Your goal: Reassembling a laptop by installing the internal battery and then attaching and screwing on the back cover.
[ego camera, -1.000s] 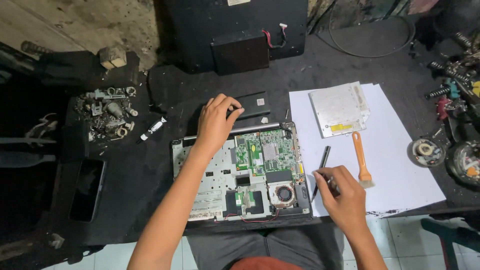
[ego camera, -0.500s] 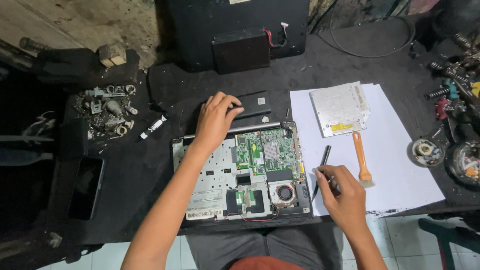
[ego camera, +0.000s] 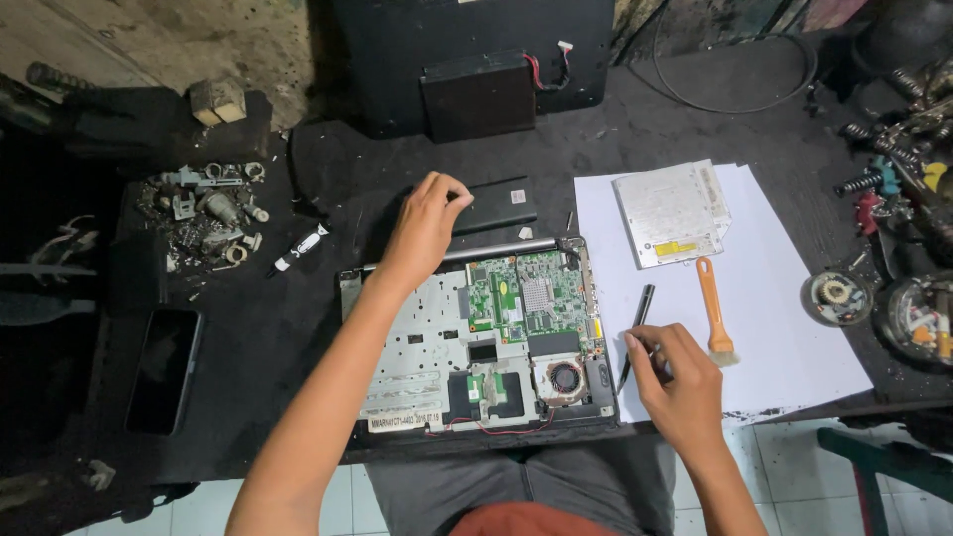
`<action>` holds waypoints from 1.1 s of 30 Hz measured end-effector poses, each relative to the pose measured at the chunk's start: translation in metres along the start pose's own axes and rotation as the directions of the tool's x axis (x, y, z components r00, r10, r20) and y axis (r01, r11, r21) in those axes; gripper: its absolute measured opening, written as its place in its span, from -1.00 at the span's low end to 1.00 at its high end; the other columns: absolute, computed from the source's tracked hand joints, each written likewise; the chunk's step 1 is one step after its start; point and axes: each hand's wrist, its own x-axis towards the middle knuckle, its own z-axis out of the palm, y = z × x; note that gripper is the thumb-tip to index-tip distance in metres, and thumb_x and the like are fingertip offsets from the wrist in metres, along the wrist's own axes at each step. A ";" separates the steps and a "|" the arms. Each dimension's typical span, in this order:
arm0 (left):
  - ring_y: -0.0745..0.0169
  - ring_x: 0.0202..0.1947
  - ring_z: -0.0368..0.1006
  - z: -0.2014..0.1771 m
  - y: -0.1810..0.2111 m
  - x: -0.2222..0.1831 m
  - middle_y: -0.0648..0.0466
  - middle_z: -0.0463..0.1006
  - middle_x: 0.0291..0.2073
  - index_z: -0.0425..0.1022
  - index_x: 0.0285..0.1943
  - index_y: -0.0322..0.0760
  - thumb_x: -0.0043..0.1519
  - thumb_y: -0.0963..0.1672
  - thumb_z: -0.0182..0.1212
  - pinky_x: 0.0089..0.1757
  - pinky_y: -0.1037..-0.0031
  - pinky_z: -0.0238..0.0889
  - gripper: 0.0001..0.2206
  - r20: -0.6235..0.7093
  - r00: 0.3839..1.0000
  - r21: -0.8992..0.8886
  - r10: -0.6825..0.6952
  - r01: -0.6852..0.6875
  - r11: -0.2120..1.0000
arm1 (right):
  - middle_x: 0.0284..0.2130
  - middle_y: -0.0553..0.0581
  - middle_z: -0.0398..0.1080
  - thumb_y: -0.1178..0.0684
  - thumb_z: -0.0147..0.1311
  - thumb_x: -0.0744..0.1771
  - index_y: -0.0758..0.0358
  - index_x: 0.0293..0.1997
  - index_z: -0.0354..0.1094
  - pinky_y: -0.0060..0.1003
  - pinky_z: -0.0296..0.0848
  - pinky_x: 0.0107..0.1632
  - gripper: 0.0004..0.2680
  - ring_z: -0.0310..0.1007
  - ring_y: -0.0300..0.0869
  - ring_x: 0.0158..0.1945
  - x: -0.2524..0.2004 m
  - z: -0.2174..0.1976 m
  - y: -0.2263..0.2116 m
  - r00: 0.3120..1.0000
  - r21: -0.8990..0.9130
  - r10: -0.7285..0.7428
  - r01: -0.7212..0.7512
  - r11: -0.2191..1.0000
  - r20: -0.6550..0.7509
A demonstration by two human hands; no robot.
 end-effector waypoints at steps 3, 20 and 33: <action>0.03 -0.08 0.38 -0.004 0.002 -0.003 -0.01 0.45 -0.11 0.32 -0.02 -0.24 0.47 -0.13 -0.07 -0.09 0.27 0.21 -0.89 0.037 0.995 -0.048 -0.088 0.089 0.995 | -0.33 -0.02 0.45 0.04 0.16 0.37 0.18 -0.07 0.47 -0.32 0.29 -0.35 -0.89 0.27 -0.25 -0.47 0.001 0.000 -0.001 0.996 -0.007 0.083 -0.083 0.997 0.007; 0.13 -0.28 0.55 -0.006 0.114 -0.153 -0.11 0.64 -0.29 0.35 0.21 -0.38 0.22 -0.15 0.33 -0.10 0.33 0.46 -0.59 0.036 0.902 -0.943 -0.431 0.174 0.285 | -0.33 0.30 0.53 0.14 0.12 0.33 0.29 0.37 -0.01 -0.02 0.53 -0.23 -0.54 0.61 0.12 -0.38 0.046 -0.034 -0.046 0.852 -0.122 0.399 -0.381 0.917 0.340; -0.08 -0.23 0.59 0.063 0.154 -0.201 -0.03 0.60 -0.22 0.43 0.16 -0.29 0.22 -0.24 0.24 -0.09 0.24 0.44 -0.69 0.477 0.731 -0.796 -0.488 0.124 -0.592 | -0.40 0.32 0.34 0.24 -0.12 0.47 0.02 0.45 -0.31 -0.07 0.39 0.00 -0.57 0.36 0.03 -0.34 -0.019 -0.028 -0.146 0.935 0.339 0.079 0.045 0.940 -0.345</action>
